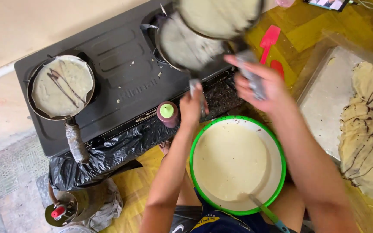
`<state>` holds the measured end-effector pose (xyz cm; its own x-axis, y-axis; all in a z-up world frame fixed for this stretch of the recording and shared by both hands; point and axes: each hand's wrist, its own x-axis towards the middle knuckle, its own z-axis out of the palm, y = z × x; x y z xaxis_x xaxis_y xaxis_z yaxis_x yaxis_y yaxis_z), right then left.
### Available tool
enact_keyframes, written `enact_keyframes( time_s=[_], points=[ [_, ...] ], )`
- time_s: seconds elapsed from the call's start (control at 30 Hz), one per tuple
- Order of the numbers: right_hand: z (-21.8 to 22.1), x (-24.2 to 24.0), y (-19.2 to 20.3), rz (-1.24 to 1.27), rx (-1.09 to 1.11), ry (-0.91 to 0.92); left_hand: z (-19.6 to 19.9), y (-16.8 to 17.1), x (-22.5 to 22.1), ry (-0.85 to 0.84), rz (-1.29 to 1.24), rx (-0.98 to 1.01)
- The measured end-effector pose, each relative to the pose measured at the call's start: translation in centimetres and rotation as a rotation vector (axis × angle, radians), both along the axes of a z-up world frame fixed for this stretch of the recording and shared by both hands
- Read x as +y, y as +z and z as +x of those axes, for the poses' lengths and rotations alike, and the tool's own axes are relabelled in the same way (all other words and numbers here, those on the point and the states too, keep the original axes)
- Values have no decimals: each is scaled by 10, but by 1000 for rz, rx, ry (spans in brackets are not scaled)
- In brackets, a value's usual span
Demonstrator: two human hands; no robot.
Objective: The person is preparing a large batch of crepes by pouring batter into multiple pans, cooking them on a gas stove, and stacking the finished crepes.
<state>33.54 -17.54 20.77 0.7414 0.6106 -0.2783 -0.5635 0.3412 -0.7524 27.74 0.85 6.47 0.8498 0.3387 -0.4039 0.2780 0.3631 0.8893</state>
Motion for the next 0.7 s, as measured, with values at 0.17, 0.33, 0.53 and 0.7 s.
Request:
enact_keyframes(
  time_s=[0.17, 0.33, 0.53, 0.7],
  points=[
    [-71, -127, -18, 56, -112, -67, 59, 1, 30, 153, -109, -43],
    [-162, -239, -87, 70, 138, -243, 70, -12, 45, 176, -158, 72],
    [-215, -307, -83, 107, 78, -443, 45, 35, 46, 33, -699, -166],
    [-169, -390, -79, -1016, -144, -798, -17, 13, -4, 115, -945, -154]
  ],
)
